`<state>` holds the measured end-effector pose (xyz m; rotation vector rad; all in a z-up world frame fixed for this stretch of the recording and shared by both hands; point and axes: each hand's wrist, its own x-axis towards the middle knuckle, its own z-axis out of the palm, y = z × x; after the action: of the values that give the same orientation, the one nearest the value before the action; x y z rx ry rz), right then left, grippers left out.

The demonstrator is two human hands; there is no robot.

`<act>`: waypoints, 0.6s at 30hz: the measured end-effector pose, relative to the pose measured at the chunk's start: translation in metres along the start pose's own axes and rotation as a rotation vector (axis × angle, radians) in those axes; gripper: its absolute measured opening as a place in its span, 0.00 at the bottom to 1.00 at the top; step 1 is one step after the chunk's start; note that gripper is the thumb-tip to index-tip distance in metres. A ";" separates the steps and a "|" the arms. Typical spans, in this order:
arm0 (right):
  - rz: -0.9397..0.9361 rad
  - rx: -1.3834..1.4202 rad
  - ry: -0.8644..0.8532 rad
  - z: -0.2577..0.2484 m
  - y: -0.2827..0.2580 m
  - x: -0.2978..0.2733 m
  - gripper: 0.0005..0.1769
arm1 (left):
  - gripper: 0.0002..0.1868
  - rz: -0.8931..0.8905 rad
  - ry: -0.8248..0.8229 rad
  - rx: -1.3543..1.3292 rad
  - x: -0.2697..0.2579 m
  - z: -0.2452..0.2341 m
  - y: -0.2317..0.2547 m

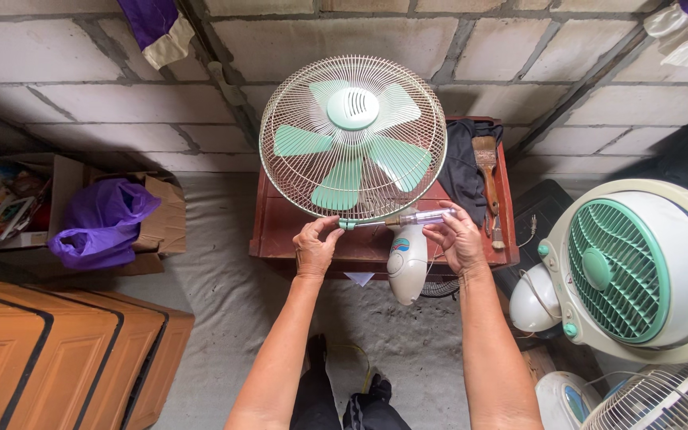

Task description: The person cleans two electric fans by brushing the grilles and wiping them with a cloth. They handle a green fan and a white fan, using a brush and a dark cloth to remove dust from the surfaces.

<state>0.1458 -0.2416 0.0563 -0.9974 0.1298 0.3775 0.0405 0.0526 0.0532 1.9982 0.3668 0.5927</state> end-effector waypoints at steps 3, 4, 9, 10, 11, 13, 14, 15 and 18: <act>-0.101 -0.086 0.105 -0.003 0.020 0.012 0.17 | 0.15 0.055 0.020 -0.014 0.000 0.001 0.000; -0.091 -0.100 0.146 -0.005 0.023 0.013 0.16 | 0.14 0.055 0.015 -0.009 -0.001 0.001 0.000; -0.138 -0.123 0.251 0.007 0.025 0.008 0.15 | 0.12 0.104 0.009 0.006 -0.001 0.001 0.000; -0.166 -0.144 0.246 0.009 0.023 0.006 0.17 | 0.12 0.111 0.007 0.014 -0.001 0.001 0.000; -0.193 -0.166 0.240 0.011 0.021 0.003 0.18 | 0.12 0.118 0.006 0.022 0.000 0.001 0.001; -0.194 -0.219 0.259 0.015 0.018 0.003 0.19 | 0.12 0.136 0.011 0.028 0.001 0.002 0.001; -0.165 -0.252 0.285 0.015 0.017 0.003 0.19 | 0.13 0.144 0.016 0.028 0.000 0.001 0.001; -0.135 -0.284 0.311 0.014 0.016 0.004 0.19 | 0.13 0.153 0.020 0.027 0.000 0.001 0.001; -0.014 -0.379 0.367 0.011 0.013 0.007 0.19 | 0.13 0.147 0.014 0.029 0.000 0.001 0.001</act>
<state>0.1470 -0.2243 0.0495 -1.4366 0.3936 0.2048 0.0406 0.0516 0.0533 2.0618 0.2396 0.6971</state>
